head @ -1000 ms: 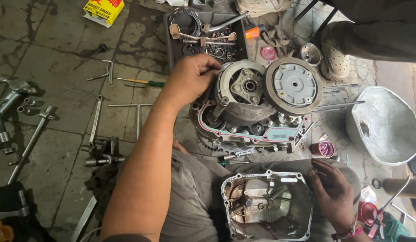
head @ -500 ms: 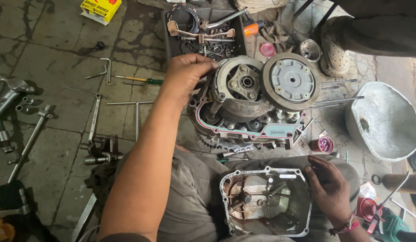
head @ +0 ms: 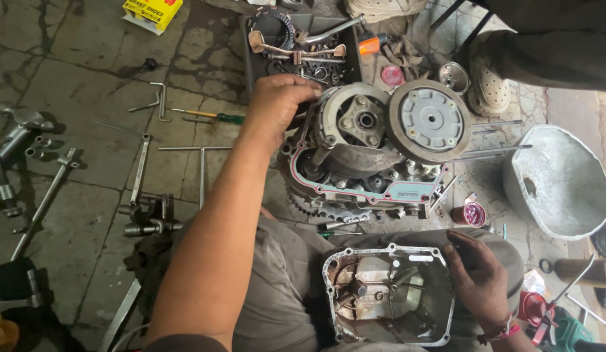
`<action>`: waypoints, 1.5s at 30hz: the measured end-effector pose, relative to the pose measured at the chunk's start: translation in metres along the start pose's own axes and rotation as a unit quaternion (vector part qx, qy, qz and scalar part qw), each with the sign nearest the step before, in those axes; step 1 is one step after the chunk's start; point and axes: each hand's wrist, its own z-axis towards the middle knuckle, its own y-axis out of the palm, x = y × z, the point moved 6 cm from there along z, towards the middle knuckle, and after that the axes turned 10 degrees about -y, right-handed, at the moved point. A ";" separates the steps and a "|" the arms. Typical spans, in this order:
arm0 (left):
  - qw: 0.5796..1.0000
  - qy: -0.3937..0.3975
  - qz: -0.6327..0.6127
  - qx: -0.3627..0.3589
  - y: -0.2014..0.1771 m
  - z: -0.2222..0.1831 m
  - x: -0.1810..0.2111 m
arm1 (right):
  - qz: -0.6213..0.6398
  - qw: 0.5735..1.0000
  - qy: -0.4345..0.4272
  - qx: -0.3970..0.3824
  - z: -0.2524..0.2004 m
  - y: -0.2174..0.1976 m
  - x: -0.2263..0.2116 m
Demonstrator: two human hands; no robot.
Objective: Repairing and assembling parts of a motorcycle engine while sitting on the floor.
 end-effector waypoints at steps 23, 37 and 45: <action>0.999 -0.026 -0.010 0.031 0.002 0.004 0.003 | -0.027 0.998 -0.060 -0.002 0.001 0.003 -0.008; 0.999 0.005 -0.009 -0.033 -0.006 0.010 -0.018 | -0.009 0.999 -0.042 0.000 0.003 0.004 -0.004; 0.992 0.064 0.105 -0.025 -0.017 0.022 -0.028 | 0.124 0.992 0.006 -0.005 0.000 -0.003 0.025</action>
